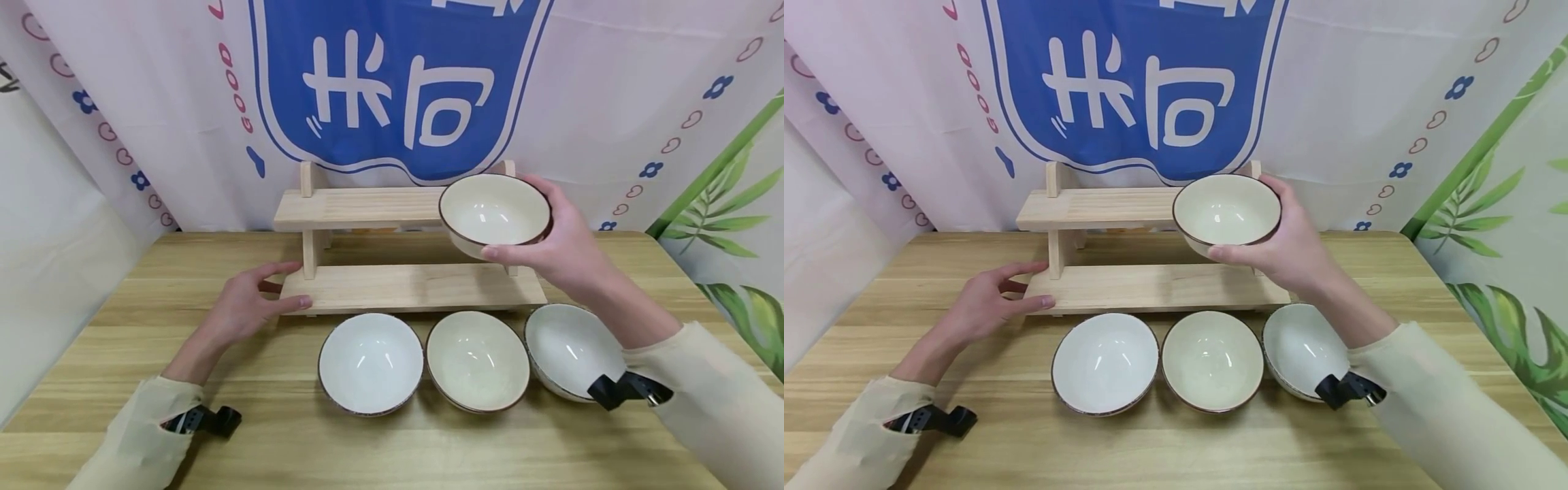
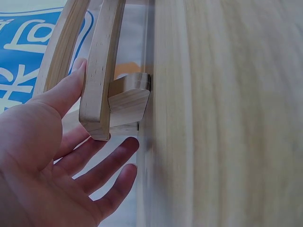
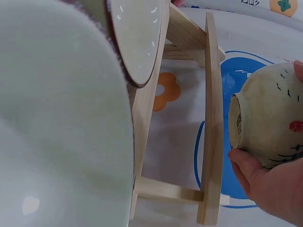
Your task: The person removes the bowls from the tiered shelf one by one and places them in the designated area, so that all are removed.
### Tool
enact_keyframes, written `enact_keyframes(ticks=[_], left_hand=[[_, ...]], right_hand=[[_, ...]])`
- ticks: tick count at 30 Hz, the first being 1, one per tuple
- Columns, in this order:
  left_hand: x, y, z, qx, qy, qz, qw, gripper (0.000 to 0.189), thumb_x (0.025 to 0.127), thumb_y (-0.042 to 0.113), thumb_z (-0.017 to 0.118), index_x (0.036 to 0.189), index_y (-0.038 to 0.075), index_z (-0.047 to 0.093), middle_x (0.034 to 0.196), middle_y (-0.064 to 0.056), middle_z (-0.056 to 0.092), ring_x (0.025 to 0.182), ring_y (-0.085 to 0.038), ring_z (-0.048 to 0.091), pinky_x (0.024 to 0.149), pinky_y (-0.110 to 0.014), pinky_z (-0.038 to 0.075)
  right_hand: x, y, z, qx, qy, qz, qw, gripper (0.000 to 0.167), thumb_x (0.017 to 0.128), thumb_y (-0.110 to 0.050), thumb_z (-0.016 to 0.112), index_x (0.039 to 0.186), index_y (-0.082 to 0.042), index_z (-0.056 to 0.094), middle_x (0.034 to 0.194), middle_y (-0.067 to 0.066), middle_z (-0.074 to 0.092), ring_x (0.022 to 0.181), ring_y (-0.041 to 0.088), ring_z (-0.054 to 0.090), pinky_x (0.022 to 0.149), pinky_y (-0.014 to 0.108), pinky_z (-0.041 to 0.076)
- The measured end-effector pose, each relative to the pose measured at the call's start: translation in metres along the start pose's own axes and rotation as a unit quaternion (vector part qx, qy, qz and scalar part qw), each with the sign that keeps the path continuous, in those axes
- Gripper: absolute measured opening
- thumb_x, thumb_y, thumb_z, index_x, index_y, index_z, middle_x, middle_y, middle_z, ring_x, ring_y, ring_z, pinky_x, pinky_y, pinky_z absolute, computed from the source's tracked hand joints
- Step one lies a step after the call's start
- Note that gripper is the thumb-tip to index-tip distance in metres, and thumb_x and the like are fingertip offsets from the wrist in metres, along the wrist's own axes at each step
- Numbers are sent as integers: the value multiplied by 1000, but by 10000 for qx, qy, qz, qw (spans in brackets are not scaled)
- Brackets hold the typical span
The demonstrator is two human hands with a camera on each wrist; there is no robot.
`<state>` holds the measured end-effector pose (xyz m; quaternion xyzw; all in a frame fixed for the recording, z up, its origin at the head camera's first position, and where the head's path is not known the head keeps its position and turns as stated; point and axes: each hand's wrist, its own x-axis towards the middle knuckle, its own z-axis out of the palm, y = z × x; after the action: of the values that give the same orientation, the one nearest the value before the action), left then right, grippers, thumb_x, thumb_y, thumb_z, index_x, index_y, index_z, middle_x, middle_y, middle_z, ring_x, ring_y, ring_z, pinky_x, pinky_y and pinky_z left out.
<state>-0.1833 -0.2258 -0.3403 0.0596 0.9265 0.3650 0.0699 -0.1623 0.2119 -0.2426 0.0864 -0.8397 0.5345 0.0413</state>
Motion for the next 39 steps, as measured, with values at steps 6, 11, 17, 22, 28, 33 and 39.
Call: enact_keyframes(ticks=[6,11,17,22,28,33,39], left_hand=[[-1,0,-1,31,16,52,10000,87,89,59,81,160,18,49,164,-24,45,132,-44,63,91,-45,62],[-1,0,0,43,13,26,10000,89,88,61,80,160,19,49,165,-23,44,133,-44,63,93,-46,62],[0,0,0,20,7,-6,10000,89,88,62,80,160,20,49,164,-22,45,132,-43,63,92,-45,62],[0,0,0,7,11,2,10000,89,88,62,80,160,20,49,164,-22,46,132,-42,63,91,-43,62],[0,0,-1,-29,7,-4,10000,90,87,62,80,160,20,49,164,-22,46,132,-42,63,89,-40,61],[-1,0,-1,-41,25,30,10000,89,88,62,81,160,21,50,164,-23,46,132,-42,63,89,-41,61],[-1,-1,-2,-12,39,61,10000,88,89,60,81,160,20,50,164,-23,45,131,-43,64,89,-42,62]], right_hand=[[-9,10,-15,42,144,-4,9999,104,81,-10,93,164,-24,31,154,4,45,128,17,53,92,12,56],[-18,21,-28,47,259,39,9996,102,82,-4,91,164,-24,32,151,2,45,125,15,53,90,12,57],[-30,37,-48,-344,439,230,9982,102,86,-4,87,167,-20,27,141,-7,47,119,7,54,87,7,53],[-40,51,-68,-679,472,295,9961,102,88,-5,86,168,-19,25,145,-5,45,118,3,52,87,4,50],[-55,68,-89,-764,612,280,9948,100,89,0,83,168,-19,25,142,-15,47,117,-2,53,88,1,47],[-68,88,-105,460,692,-197,9963,94,82,21,76,158,-20,40,137,-12,52,112,-4,59,85,2,51],[-81,112,-120,1016,670,-375,9919,92,78,29,71,150,-21,45,135,-10,55,108,-5,63,84,3,52]])
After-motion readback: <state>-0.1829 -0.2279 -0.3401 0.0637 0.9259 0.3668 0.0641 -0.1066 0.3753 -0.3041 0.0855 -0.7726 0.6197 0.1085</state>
